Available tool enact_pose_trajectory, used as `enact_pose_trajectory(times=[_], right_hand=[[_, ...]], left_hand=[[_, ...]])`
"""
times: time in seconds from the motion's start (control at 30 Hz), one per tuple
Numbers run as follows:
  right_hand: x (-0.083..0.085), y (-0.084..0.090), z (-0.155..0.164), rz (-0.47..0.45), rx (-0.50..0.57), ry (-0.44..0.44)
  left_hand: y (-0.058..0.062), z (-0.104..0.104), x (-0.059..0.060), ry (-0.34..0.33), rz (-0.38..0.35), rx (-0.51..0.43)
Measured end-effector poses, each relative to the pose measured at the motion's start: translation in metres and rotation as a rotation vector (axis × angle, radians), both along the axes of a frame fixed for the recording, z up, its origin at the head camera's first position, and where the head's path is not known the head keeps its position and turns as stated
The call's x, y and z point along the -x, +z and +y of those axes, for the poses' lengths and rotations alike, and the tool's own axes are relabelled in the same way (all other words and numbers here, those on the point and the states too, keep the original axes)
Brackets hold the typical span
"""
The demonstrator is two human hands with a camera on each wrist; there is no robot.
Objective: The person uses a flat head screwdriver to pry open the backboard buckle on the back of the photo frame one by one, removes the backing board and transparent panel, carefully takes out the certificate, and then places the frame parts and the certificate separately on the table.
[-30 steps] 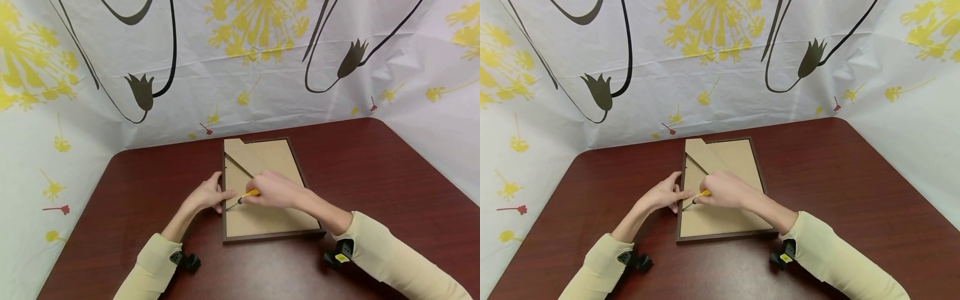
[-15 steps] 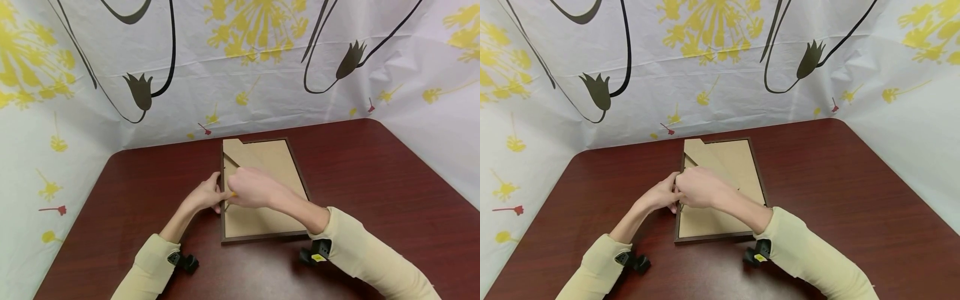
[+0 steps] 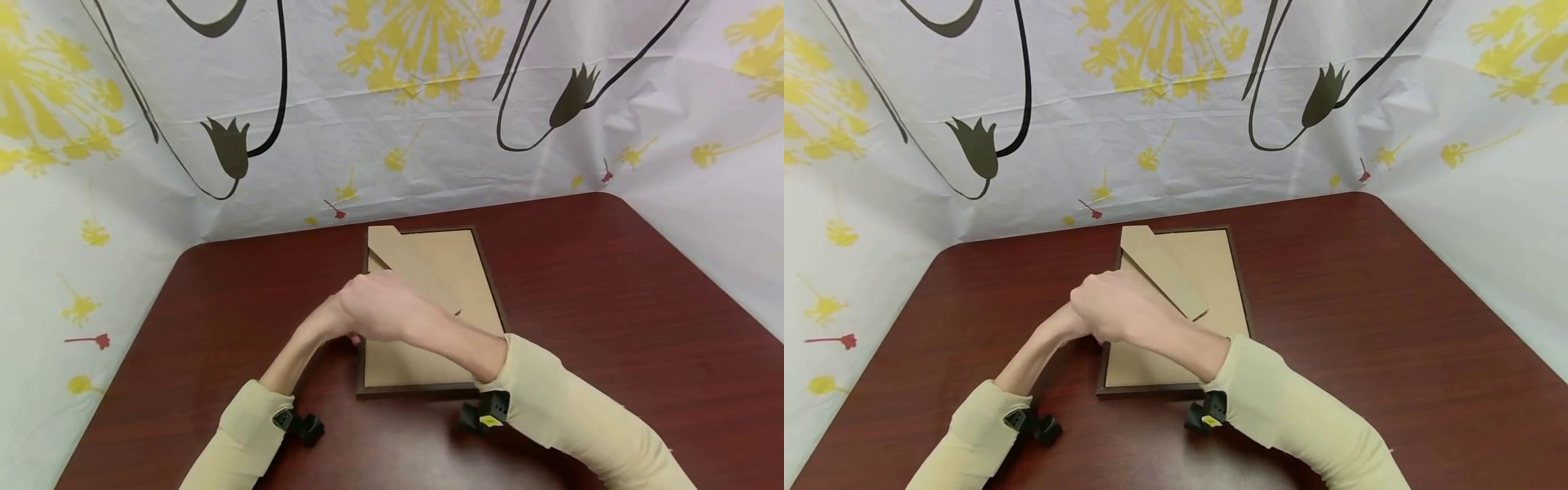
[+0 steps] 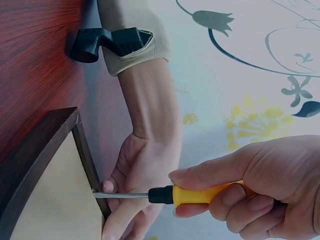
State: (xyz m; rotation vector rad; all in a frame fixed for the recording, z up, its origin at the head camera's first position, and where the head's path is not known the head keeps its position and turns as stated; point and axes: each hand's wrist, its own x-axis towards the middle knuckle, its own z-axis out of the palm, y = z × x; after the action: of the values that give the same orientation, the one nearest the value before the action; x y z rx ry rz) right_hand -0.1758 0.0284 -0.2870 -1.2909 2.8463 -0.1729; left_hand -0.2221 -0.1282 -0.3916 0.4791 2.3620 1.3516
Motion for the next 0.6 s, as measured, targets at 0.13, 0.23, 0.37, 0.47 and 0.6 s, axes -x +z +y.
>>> enact_pose_trajectory(times=[0.13, 0.23, 0.37, 0.47, 0.6], right_hand=[[0.006, -0.005, 0.014, -0.073, 0.035, -0.016], [0.014, -0.009, 0.033, -0.151, 0.068, -0.034], [0.025, -0.010, 0.063, -0.261, 0.130, -0.073], [0.034, -0.010, 0.083, -0.280, 0.188, -0.110], [0.046, -0.016, 0.098, -0.219, 0.252, -0.165]], left_hand=[[-0.002, 0.004, 0.002, 0.061, -0.067, 0.061], [-0.002, 0.006, 0.002, 0.105, -0.090, 0.145], [-0.001, 0.006, 0.001, 0.105, -0.086, 0.192], [0.000, 0.005, 0.001, 0.095, -0.087, 0.195], [0.002, 0.004, 0.001, 0.092, -0.081, 0.197]])
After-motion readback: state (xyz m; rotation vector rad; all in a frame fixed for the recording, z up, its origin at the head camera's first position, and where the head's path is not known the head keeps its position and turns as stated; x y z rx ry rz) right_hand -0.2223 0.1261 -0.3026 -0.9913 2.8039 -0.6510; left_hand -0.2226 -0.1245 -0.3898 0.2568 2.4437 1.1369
